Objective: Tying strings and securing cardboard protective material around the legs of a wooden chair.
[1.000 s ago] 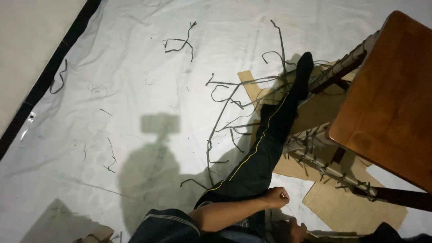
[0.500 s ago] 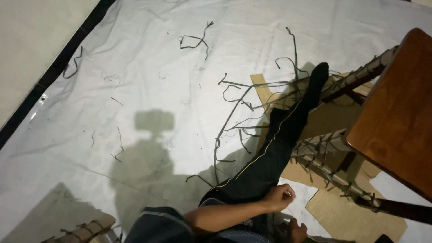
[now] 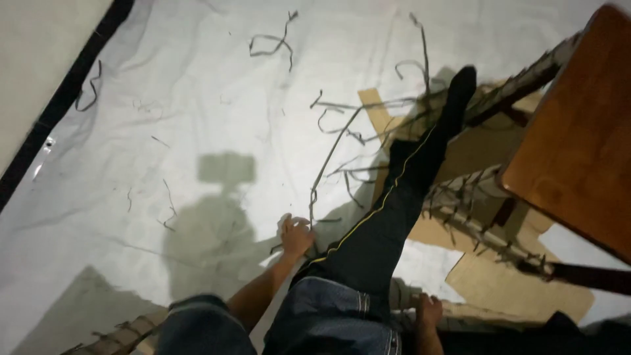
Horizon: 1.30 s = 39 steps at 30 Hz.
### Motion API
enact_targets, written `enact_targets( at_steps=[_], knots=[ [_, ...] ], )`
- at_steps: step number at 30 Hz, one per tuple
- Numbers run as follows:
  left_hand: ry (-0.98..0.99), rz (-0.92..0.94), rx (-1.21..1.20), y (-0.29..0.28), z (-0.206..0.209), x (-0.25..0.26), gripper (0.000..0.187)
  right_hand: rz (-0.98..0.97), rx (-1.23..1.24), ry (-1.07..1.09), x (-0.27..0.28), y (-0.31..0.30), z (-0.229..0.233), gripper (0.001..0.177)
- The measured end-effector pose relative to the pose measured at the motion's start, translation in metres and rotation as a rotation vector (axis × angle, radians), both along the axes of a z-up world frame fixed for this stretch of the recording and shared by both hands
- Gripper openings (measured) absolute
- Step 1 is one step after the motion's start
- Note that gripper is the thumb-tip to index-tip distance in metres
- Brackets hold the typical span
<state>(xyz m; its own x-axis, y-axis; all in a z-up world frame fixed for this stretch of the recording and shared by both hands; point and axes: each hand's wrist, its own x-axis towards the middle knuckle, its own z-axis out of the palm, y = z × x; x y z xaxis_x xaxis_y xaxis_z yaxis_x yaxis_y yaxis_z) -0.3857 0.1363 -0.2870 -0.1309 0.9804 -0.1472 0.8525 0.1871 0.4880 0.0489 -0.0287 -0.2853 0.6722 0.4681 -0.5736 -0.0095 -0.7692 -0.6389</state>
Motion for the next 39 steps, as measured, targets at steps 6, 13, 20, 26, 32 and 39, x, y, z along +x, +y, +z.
enact_targets(
  at_steps=[6, 13, 20, 26, 32, 39],
  knots=[
    [-0.147, 0.046, -0.043, -0.018, -0.089, 0.012, 0.053, 0.2, -0.179, -0.177, 0.04, -0.016, -0.095, 0.075],
    [-0.053, 0.105, -0.013, 0.057, 0.018, 0.066, 0.057, 0.284, 0.087, -0.203, 0.037, -0.04, -0.09, 0.054],
    [-0.139, 0.293, -0.24, 0.117, 0.01, 0.038, 0.073, 0.224, 0.01, -0.086, 0.012, -0.022, -0.042, 0.04],
    [-0.178, 0.566, 0.018, 0.116, -0.036, -0.067, 0.051, 0.201, -0.141, -0.174, 0.018, -0.029, -0.067, 0.059],
    [0.023, 0.522, -0.025, 0.055, -0.054, -0.144, 0.044, 0.218, 0.016, -0.224, 0.02, -0.034, -0.095, 0.055],
    [-0.193, 0.945, -0.168, -0.048, -0.01, -0.145, 0.078, 0.102, -0.164, -0.234, 0.029, -0.03, -0.121, 0.067]
  ],
)
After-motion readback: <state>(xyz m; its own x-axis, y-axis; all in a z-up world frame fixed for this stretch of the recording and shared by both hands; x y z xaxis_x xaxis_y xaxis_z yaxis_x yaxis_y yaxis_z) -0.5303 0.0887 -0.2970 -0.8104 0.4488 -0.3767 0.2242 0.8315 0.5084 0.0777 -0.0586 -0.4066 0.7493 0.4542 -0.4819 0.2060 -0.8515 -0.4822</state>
